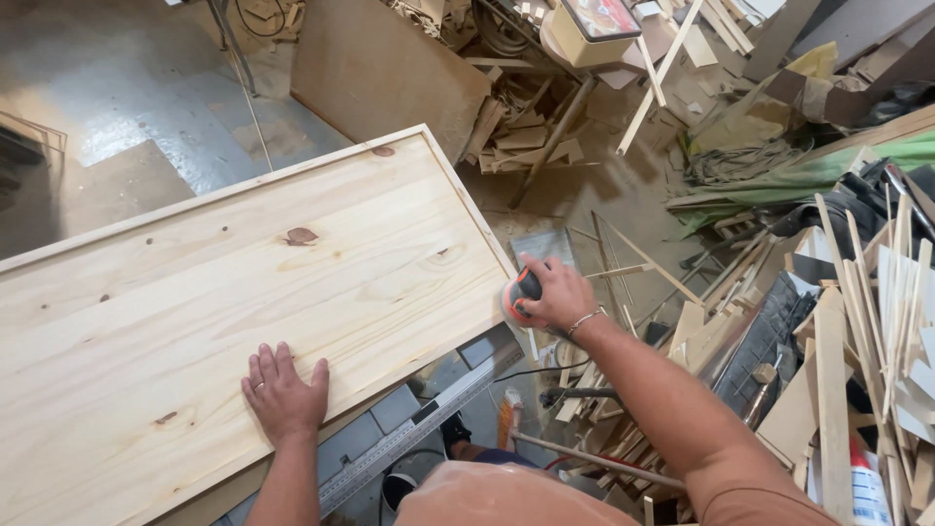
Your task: Sanding a wooden board using an orbital sander
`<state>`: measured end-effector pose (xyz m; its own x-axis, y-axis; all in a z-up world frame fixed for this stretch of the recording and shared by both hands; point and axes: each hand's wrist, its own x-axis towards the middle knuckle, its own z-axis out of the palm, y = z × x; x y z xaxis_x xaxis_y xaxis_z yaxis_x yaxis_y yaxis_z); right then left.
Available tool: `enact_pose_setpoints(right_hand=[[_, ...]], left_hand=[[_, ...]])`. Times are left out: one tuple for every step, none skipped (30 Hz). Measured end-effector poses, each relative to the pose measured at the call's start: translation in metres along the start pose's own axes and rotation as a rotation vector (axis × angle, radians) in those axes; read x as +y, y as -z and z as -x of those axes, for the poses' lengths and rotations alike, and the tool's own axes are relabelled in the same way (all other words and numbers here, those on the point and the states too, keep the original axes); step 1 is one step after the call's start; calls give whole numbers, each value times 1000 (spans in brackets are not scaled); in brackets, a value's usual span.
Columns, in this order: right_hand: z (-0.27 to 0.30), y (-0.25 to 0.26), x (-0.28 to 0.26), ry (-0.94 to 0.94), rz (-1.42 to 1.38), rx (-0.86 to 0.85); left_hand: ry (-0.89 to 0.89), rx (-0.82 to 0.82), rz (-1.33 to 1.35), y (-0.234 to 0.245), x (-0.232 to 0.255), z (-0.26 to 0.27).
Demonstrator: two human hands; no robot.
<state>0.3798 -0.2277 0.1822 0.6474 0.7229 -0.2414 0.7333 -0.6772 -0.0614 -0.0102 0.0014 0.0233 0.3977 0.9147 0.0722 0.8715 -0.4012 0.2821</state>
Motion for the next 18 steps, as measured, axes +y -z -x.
enact_pose_setpoints(right_hand=[[-4,4,1,-17,-13,-23],[-7,8,1,-34,-25,-47],[-13,6,3,-31,-25,-49],[-20,3,5,-11,-20,-26],[-27,0,8,9,-16,-3],[-33,2,6,15,-16,-5],[-38,5,5,25,-33,0],[-44,8,3,36,-49,5],[-50,9,0,42,-49,4],[-57,11,-2,38,-33,-2],[-65,13,-5,35,-17,-7],[-73,15,-7,43,-17,-8],[-81,18,-10,54,-21,-12],[-90,20,-12,66,-26,-15],[-100,20,-14,75,-27,-15],[-109,20,-15,88,-21,-5],[-119,21,-17,101,-15,5],[-130,20,-19,109,-15,5]], left_hand=[[-3,10,1,-1,0,0],[-6,19,2,-2,0,-1],[-3,18,0,1,1,0],[5,-13,-8,3,2,-1],[12,-44,-17,5,3,-2],[17,-44,-19,5,3,-2],[15,-35,-15,5,4,-1],[14,-27,-11,5,4,-2],[20,-25,-13,4,4,-1],[20,-28,-21,3,3,-2],[20,-32,-29,3,3,-2],[27,-29,-31,3,4,-3],[36,-44,-35,4,4,-3],[45,-57,-39,4,5,-3],[53,-54,-42,-1,3,-2],[42,-19,-47,-4,2,-2],[32,16,-52,-7,1,-2],[39,19,-54,-8,0,-2]])
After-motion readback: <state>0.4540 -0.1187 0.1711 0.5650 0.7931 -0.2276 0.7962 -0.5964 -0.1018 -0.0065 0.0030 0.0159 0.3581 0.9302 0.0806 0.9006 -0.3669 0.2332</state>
